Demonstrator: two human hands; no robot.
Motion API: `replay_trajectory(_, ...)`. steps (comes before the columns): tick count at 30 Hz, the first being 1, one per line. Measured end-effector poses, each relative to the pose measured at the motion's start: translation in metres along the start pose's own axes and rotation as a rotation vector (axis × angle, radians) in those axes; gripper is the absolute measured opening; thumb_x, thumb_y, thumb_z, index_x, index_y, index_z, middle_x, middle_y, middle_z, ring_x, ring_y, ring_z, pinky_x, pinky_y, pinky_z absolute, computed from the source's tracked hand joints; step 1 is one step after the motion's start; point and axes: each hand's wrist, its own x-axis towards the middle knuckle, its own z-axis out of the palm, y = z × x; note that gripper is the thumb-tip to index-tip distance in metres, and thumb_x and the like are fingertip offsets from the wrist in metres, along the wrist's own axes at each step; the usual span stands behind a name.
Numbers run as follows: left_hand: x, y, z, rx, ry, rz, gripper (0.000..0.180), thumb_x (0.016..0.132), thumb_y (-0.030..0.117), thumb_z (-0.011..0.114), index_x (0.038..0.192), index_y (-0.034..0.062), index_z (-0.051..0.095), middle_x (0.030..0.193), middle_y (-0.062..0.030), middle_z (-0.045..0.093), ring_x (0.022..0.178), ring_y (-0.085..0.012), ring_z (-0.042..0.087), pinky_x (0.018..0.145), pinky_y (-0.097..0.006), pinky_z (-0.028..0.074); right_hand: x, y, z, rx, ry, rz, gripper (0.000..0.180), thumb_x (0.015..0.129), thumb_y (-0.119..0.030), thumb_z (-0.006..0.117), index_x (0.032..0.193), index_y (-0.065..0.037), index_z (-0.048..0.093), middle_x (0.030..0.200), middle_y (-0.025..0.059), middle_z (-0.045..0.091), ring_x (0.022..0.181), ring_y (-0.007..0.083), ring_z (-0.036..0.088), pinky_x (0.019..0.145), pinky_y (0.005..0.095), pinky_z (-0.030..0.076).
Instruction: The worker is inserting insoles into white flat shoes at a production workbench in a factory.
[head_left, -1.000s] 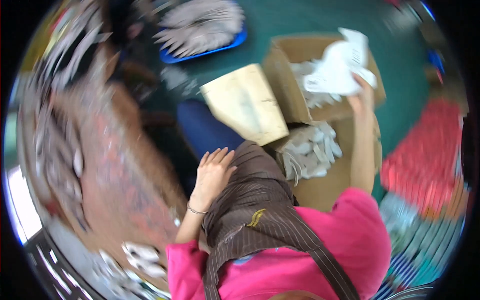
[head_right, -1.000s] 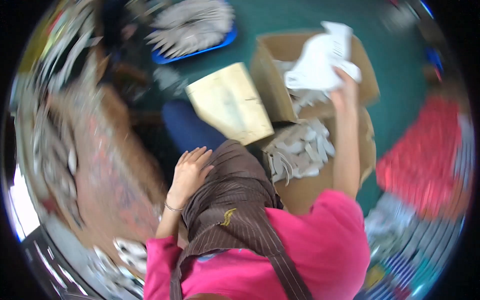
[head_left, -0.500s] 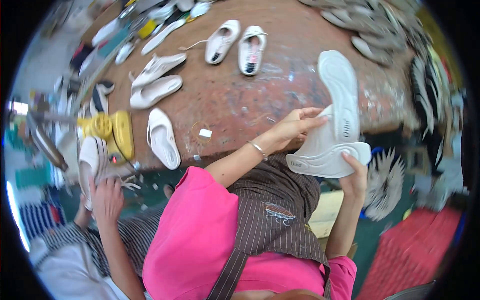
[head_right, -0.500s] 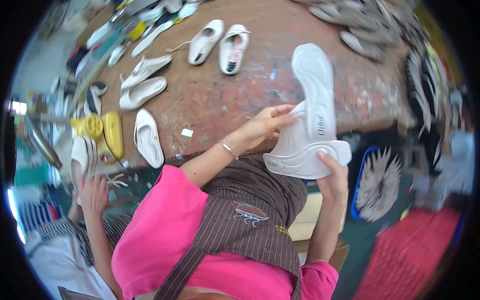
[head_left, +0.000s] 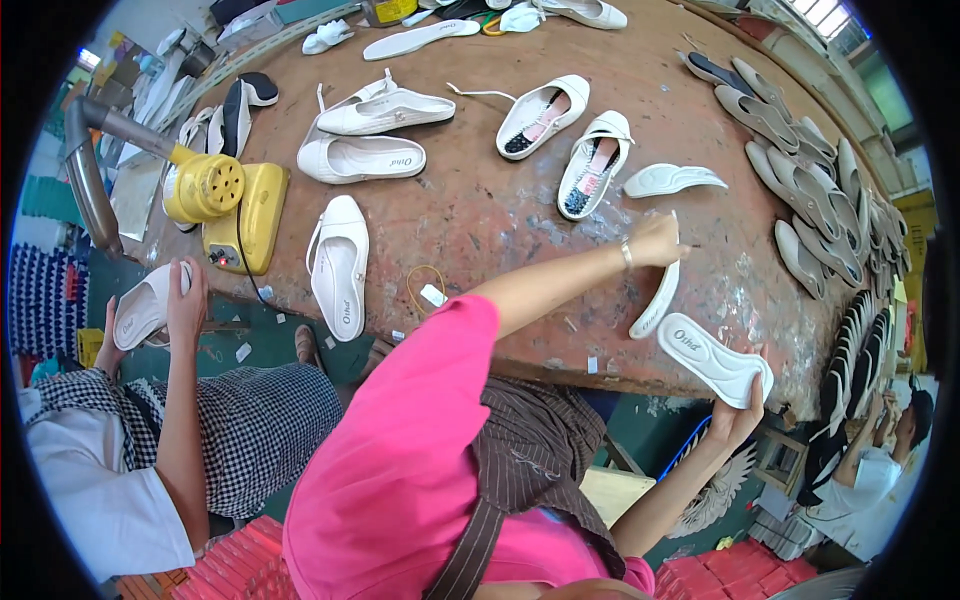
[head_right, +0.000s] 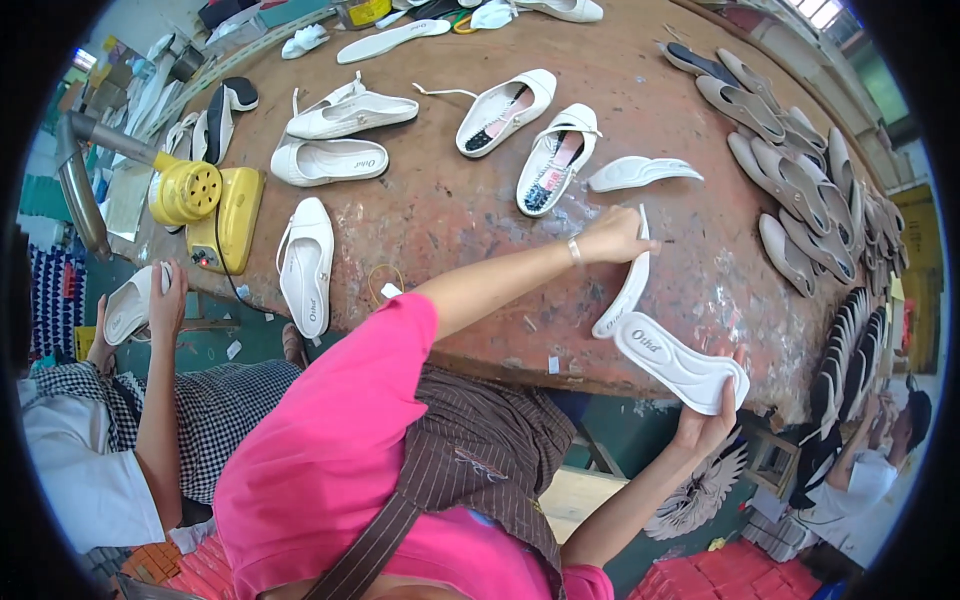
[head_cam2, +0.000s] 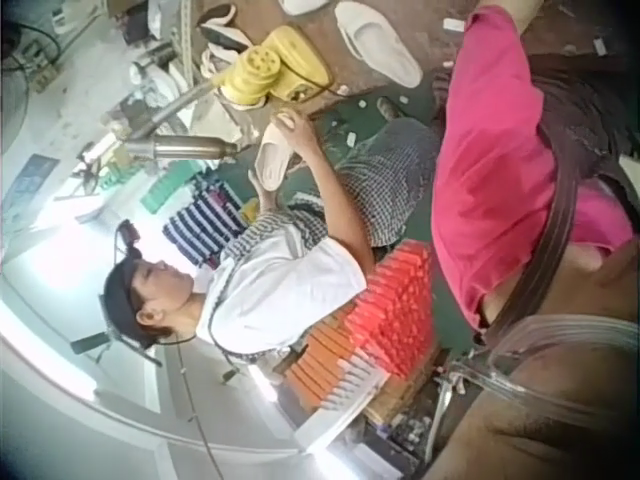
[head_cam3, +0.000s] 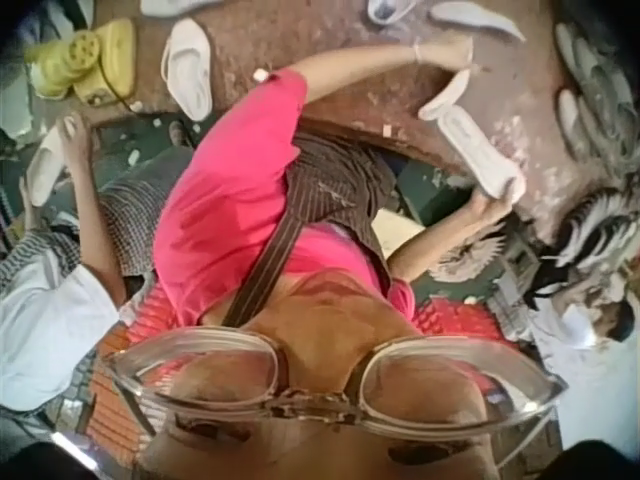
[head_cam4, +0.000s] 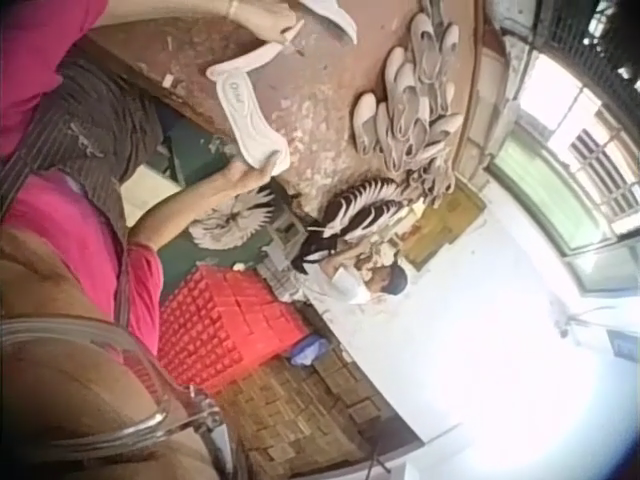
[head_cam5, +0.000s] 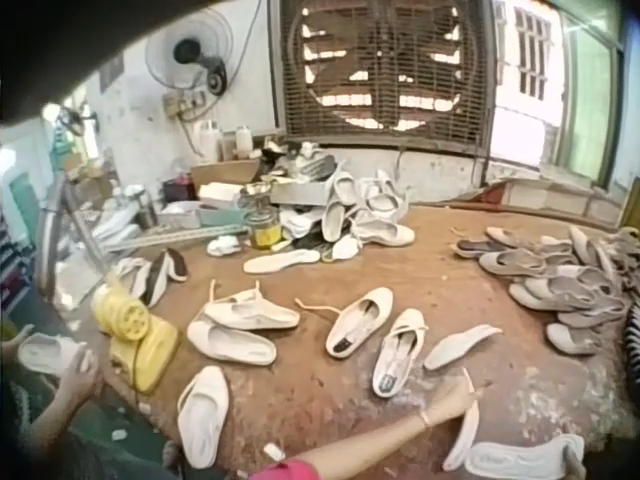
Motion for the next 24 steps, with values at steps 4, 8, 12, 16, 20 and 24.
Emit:
replay_trajectory(4, -0.048, -0.018, -0.103, 0.262, 0.291, -0.273, 0.034, 0.086, 0.034, 0.063, 0.093, 0.0018, 0.071, 0.079, -0.0215, 0.070, 0.076, -0.0364, 0.070, 0.065, -0.048, 0.054, 0.010, 0.025, -0.045, 0.061, 0.213, 0.031, 0.046, 0.097, -0.002, 0.053, 0.142, -0.003, 0.044, 0.133, 0.0155, 0.057, 0.126, 0.0291, 0.053, 0.110, 0.0527, 0.041)
replay_trajectory(8, -0.085, -0.137, -0.185, 0.364, 0.673, -0.700, 0.063, 0.091, 0.047, 0.058, 0.131, -0.0001, 0.046, 0.088, -0.0257, 0.069, 0.085, -0.0425, 0.068, 0.074, -0.052, 0.053, 0.013, 0.113, 0.015, -0.122, 0.102, 0.215, 0.059, 0.090, -0.001, 0.063, 0.144, -0.003, 0.041, 0.119, 0.0137, 0.063, 0.112, 0.0253, 0.061, 0.104, 0.0425, 0.046)
replay_trajectory(12, -0.119, -0.201, -0.203, 0.418, 0.873, -0.683, 0.043, 0.092, 0.042, 0.058, 0.110, 0.0031, 0.060, 0.085, -0.0236, 0.070, 0.082, -0.0434, 0.068, 0.071, -0.052, 0.051, 0.015, 0.168, 0.063, -0.752, 0.113, 0.081, 0.080, 0.078, 0.004, 0.073, 0.148, -0.003, 0.034, 0.123, 0.0154, 0.059, 0.107, 0.0243, 0.060, 0.100, 0.0353, 0.044)
replay_trajectory(16, -0.127, -0.191, -0.207, 0.357, 0.931, -0.567, 0.033, 0.090, 0.036, 0.061, 0.089, 0.0026, 0.063, 0.077, -0.0216, 0.069, 0.077, -0.0415, 0.067, 0.070, -0.051, 0.051, 0.018, 0.172, 0.086, -1.638, 0.069, -0.554, 0.087, 0.074, -0.003, 0.078, 0.148, -0.006, 0.034, 0.140, 0.0242, 0.045, 0.131, 0.0373, 0.043, 0.111, 0.0481, 0.031)
replay_trajectory(20, -0.149, -0.147, -0.221, 0.275, 0.863, -0.465, 0.027, 0.086, 0.029, 0.063, 0.076, 0.0042, 0.063, 0.071, -0.0187, 0.068, 0.072, -0.0382, 0.067, 0.066, -0.048, 0.051, 0.008, 0.168, 0.093, -2.146, -0.374, -0.633, 0.082, 0.071, -0.014, 0.082, 0.144, -0.012, 0.045, 0.153, 0.0218, 0.032, 0.144, 0.0459, 0.023, 0.115, 0.0587, 0.019)
replay_trajectory(24, -0.186, -0.142, -0.271, 0.215, 0.287, -0.624, 0.020, 0.085, 0.032, 0.066, 0.089, 0.0133, 0.071, 0.066, -0.0139, 0.066, 0.068, -0.0314, 0.067, 0.062, -0.043, 0.050, 0.012, 0.163, 0.111, -1.932, -0.971, -0.201, 0.078, 0.069, -0.018, 0.082, 0.141, -0.014, 0.050, 0.154, 0.0184, 0.033, 0.145, 0.0417, 0.024, 0.117, 0.0602, 0.018)
